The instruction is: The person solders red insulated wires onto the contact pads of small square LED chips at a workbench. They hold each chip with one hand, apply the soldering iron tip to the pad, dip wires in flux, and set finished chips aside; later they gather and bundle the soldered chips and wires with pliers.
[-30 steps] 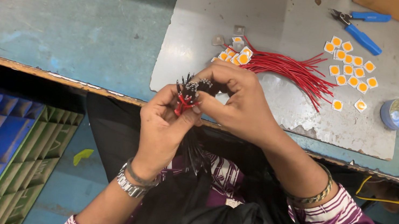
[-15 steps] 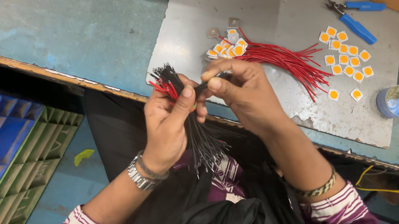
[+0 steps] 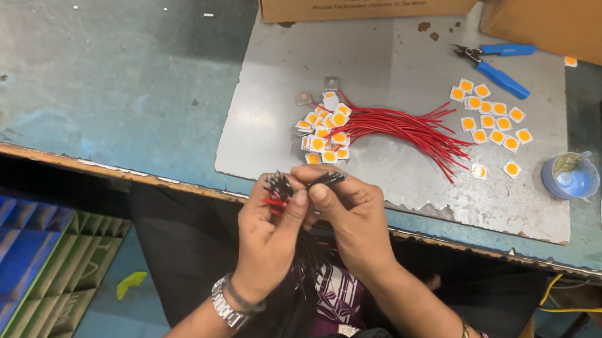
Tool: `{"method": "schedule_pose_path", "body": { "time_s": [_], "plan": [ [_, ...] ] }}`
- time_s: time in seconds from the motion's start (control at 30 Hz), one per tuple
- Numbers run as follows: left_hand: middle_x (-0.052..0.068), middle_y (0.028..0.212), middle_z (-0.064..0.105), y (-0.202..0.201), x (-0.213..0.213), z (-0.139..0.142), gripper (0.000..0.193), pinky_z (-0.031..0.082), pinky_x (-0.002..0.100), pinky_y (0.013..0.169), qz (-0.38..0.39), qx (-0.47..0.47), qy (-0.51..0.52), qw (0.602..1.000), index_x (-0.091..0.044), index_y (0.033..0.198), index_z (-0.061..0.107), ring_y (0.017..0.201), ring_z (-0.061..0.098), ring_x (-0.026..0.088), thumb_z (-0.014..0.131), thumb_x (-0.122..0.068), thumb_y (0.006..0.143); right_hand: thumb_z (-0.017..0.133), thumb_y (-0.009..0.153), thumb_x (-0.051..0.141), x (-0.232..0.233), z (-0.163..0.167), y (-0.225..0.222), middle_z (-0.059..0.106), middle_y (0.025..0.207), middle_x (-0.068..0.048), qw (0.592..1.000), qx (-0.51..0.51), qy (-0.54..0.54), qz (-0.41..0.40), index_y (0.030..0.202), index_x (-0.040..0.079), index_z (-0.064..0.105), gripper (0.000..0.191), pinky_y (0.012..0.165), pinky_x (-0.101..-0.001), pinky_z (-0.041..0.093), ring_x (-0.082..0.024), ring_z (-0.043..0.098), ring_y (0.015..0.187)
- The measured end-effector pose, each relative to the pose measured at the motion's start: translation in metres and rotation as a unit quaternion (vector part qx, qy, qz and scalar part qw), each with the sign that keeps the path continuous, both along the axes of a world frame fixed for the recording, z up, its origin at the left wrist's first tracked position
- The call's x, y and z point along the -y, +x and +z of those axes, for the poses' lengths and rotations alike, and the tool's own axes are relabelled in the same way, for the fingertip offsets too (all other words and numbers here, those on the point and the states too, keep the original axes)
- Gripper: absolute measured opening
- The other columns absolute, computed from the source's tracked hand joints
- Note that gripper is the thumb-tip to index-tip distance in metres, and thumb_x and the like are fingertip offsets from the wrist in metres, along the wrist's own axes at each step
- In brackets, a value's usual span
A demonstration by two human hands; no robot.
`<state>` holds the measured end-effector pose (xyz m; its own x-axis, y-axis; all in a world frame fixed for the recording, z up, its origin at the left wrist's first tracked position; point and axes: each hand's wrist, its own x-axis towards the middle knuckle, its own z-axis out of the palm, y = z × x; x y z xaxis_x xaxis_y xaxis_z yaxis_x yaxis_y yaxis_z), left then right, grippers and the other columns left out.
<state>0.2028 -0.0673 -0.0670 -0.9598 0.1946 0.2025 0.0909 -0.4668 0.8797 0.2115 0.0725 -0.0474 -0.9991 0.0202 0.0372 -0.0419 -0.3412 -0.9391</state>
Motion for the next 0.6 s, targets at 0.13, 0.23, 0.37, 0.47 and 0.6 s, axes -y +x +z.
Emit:
{"method": "schedule_pose_path", "body": {
  "time_s": [0.13,0.23,0.37,0.47,0.6],
  "plan": [
    [0.002,0.1,0.062,0.005,-0.005,0.0,0.015,0.051,0.023,0.074,0.01,-0.016,-0.012,1.0,0.0,0.114,0.056,0.085,0.057,0.005,0.062,-0.012,0.109,0.063,0.106,0.018,0.001,-0.004,0.006,0.072,0.107,-0.005,0.993,-0.074,0.087,-0.037,0.119,-0.004,0.073,0.027,0.081,-0.0265,0.054,-0.009,0.064,0.094],
    [0.01,0.118,0.072,0.007,-0.008,0.006,0.016,0.053,0.023,0.08,0.037,-0.078,-0.078,0.993,0.001,0.115,0.052,0.094,0.062,0.006,0.056,-0.013,0.108,0.064,0.104,0.016,0.002,0.001,0.005,0.075,0.096,-0.009,0.996,-0.019,0.026,-0.083,0.11,-0.004,0.073,0.023,0.058,-0.0261,0.043,-0.01,0.054,0.068],
    [0.013,0.094,0.078,0.009,-0.01,0.019,0.016,0.056,0.024,0.067,-0.018,-0.045,-0.104,0.993,0.0,0.11,0.051,0.07,0.072,0.01,0.053,-0.016,0.108,0.064,0.106,0.02,-0.026,0.004,-0.004,0.073,0.095,-0.01,0.969,-0.119,0.073,-0.204,0.108,-0.002,0.068,0.022,0.08,-0.0337,0.059,-0.017,0.069,0.086],
    [0.012,0.092,0.077,0.015,-0.007,0.022,0.018,0.055,0.024,0.063,-0.037,-0.083,-0.12,0.989,-0.001,0.11,0.049,0.066,0.07,0.01,0.053,-0.018,0.109,0.067,0.105,0.022,-0.064,0.003,-0.012,0.072,0.093,-0.011,0.957,-0.153,-0.06,-0.237,0.11,-0.002,0.065,0.024,0.078,-0.0391,0.062,-0.023,0.073,0.082],
    [0.012,0.089,0.076,0.019,0.012,0.022,0.016,0.052,0.024,0.056,-0.057,-0.043,-0.154,0.985,-0.001,0.108,0.054,0.06,0.063,0.008,0.056,-0.017,0.107,0.062,0.117,0.028,-0.137,0.034,-0.012,0.068,0.088,-0.009,0.925,-0.242,-0.013,-0.292,0.111,0.004,0.063,0.025,0.078,-0.0333,0.059,-0.02,0.068,0.079]
  ]
}}
